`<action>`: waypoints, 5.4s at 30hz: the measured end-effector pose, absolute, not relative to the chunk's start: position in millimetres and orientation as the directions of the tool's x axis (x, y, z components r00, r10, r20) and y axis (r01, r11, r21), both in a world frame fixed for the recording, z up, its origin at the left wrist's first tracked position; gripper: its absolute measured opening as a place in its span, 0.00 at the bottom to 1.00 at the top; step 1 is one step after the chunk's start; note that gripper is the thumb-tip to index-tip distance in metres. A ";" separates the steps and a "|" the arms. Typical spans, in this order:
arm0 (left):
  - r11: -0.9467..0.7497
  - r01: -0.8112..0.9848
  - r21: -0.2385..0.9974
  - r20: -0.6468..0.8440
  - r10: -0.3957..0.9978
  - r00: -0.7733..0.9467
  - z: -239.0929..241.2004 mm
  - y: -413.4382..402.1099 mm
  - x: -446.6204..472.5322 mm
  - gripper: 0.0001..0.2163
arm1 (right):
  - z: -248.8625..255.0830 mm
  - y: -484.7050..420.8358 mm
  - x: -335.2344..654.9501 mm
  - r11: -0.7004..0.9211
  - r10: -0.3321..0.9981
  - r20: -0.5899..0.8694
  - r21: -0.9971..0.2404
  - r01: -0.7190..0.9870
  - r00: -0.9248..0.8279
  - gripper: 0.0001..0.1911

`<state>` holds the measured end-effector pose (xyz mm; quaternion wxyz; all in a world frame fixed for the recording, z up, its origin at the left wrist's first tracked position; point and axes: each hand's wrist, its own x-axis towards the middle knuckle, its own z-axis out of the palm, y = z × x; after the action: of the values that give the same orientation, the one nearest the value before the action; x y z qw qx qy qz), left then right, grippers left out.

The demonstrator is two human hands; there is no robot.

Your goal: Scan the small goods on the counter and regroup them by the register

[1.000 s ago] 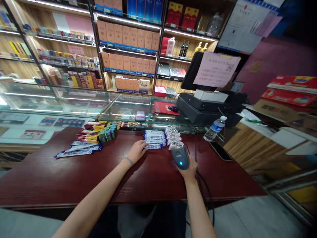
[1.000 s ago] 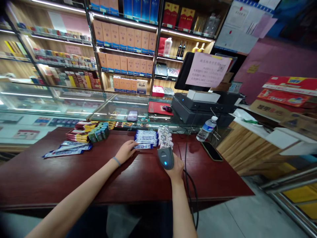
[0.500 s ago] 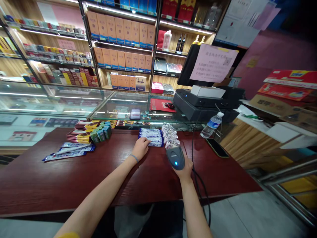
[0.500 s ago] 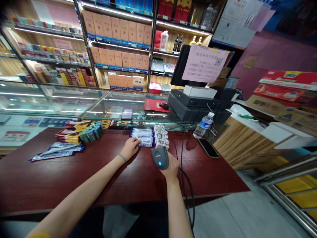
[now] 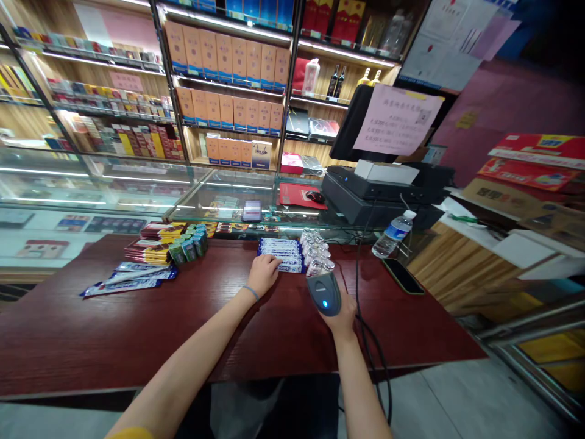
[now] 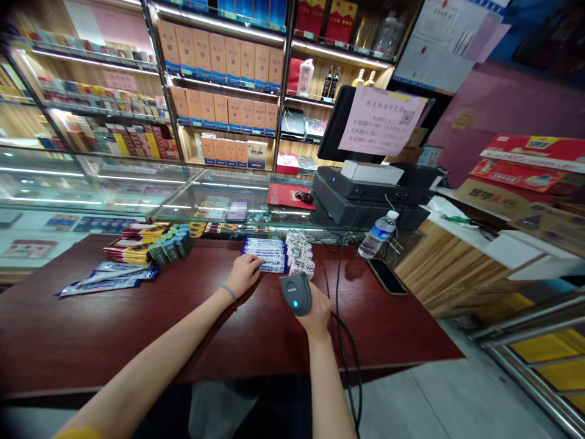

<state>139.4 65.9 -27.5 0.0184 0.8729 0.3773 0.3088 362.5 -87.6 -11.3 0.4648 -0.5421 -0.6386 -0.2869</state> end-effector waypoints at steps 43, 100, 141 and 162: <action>-0.188 0.947 0.260 0.551 0.834 0.015 -15.2 26.8 -244.6 0.15 | 17.4 -46.9 224.0 0.609 0.364 0.880 0.022 0.793 -0.305 0.18; -0.057 0.003 0.998 0.057 0.998 0.028 1.3 48.5 -60.9 0.23 | 12.3 -53.3 233.4 0.552 0.530 0.811 -0.111 0.826 -0.246 0.20; -0.782 0.531 0.327 0.494 0.620 0.610 -0.9 48.2 90.3 0.10 | 1.4 -83.2 368.0 0.244 0.479 0.876 -0.077 0.967 -0.051 0.27; -0.625 0.725 0.290 0.440 0.760 0.479 -15.3 74.7 127.7 0.09 | 3.2 -87.9 363.2 0.282 0.475 0.880 -0.157 0.946 0.004 0.25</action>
<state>127.7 74.7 -15.3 0.0322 0.8593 0.4320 0.2721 363.2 -87.9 3.2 0.4578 -0.5409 -0.6570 -0.2573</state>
